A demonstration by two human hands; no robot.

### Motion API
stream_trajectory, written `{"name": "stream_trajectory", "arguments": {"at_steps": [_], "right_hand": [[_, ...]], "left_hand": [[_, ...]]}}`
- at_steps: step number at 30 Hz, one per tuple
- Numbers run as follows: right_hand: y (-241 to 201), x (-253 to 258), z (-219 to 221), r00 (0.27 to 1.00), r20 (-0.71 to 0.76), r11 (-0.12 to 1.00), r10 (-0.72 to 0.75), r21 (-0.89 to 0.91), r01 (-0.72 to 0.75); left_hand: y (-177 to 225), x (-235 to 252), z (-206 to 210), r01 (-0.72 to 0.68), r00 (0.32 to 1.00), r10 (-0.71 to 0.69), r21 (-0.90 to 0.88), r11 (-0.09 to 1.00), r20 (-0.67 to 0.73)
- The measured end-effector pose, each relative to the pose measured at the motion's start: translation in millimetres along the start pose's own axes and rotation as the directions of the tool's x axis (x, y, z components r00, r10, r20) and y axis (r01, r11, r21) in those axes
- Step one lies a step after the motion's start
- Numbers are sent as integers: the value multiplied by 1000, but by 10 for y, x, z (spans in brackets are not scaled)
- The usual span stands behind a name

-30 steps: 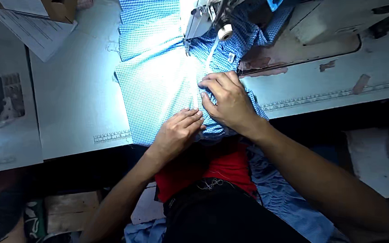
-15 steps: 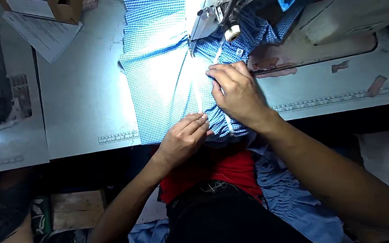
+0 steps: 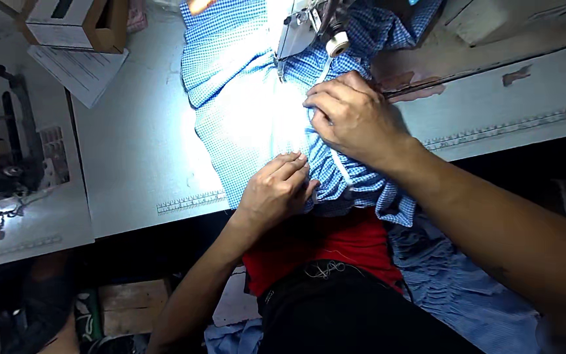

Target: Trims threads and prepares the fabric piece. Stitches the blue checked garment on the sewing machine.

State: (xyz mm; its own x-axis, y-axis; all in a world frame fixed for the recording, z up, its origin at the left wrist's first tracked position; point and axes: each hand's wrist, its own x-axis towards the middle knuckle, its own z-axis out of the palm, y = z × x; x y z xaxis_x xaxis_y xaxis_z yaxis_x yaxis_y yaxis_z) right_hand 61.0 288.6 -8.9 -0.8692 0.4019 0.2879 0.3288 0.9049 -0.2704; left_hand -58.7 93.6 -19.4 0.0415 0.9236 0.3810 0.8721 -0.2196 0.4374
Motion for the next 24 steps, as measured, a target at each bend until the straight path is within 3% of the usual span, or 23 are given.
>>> {"name": "stream_trajectory", "arguments": {"at_steps": [11, 15, 24], "right_hand": [[49, -5, 8, 999, 16, 999, 36, -14, -36], [69, 31, 11, 999, -21, 1000, -26, -5, 26], [176, 206, -5, 999, 18, 992, 32, -122, -29]], "left_hand": [[-80, 73, -58, -15, 999, 12, 80, 997, 46], [-96, 85, -57, -26, 999, 21, 88, 996, 48], [-131, 125, -71, -24, 998, 20, 71, 997, 64]]}}
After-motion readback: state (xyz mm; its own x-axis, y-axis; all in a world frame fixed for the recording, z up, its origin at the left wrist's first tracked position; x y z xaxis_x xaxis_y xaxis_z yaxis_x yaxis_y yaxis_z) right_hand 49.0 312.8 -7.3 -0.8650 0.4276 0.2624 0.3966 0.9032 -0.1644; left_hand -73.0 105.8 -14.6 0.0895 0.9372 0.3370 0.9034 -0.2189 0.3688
